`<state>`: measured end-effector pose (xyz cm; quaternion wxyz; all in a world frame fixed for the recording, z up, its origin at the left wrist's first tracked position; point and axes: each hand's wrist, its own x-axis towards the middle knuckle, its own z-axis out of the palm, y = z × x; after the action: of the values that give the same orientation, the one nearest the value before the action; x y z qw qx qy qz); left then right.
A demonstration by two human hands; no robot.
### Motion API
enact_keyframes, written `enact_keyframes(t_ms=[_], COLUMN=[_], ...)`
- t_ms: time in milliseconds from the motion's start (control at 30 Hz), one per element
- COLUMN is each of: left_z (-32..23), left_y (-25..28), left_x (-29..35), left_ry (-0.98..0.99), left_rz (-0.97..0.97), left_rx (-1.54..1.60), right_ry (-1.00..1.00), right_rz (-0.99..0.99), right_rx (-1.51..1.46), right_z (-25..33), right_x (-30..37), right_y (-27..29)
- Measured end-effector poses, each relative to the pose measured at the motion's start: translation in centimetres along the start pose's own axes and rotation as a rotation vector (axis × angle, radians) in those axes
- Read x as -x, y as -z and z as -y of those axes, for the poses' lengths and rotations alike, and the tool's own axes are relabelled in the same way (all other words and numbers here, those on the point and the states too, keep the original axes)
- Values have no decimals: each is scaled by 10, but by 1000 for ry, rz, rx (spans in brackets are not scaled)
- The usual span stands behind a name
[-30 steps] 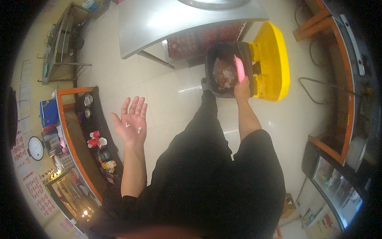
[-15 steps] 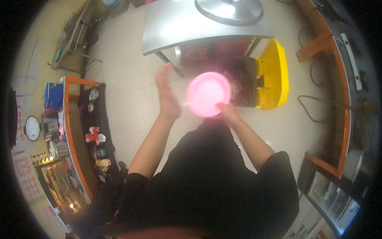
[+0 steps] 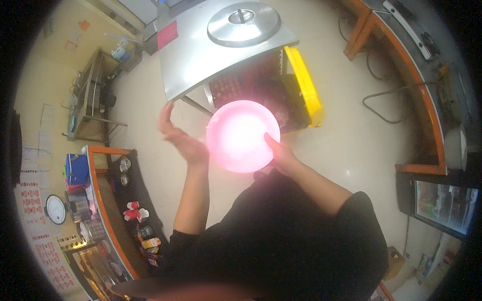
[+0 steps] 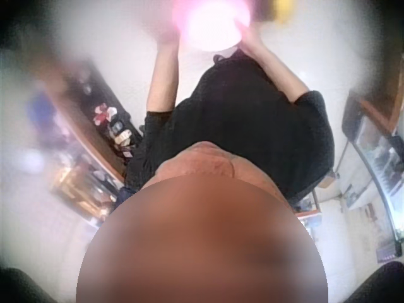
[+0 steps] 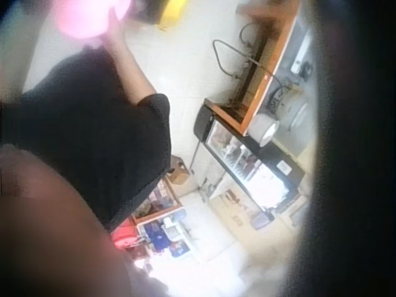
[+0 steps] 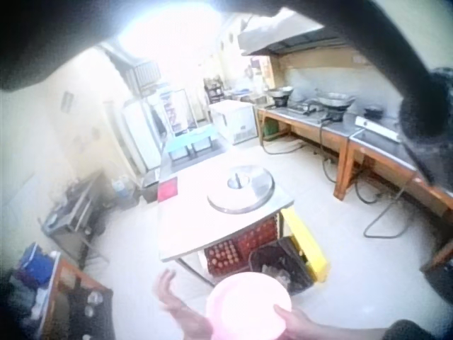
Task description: The person scoops cooked white rice from a large rice cooker pot into a smaller metal bowl using a pink plastic rice paddle. After transferring the rice, the person places the filled bowl into a rice warmer and then moves the empty cooker pot to a sink area.
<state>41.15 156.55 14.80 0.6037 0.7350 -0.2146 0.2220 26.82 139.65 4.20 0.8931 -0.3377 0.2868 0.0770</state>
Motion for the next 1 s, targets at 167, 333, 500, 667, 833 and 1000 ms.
enact_keyframes(t_ms=[167, 333, 500, 667, 833, 1000], left_z=[-38, -79, -125, -177, -208, -199], left_y=[-8, -99, -255, -388, -496, -584], left_x=[0, 26, 83, 133, 190, 232], left_ry=[379, 458, 517, 559, 777, 816], left_rz=[-113, 37, 111, 507, 610, 749], left_rx=[585, 785, 841, 602, 494, 248], right_ry=[102, 244, 420, 506, 514, 528], right_rz=[116, 93, -113, -253, -410, -524], right_rx=[-125, -169, -53, 49, 31, -229], right_z=[35, 86, 151, 209, 230, 229], right_x=[31, 74, 133, 213, 279, 296], right_y=[18, 84, 204, 312, 382, 440])
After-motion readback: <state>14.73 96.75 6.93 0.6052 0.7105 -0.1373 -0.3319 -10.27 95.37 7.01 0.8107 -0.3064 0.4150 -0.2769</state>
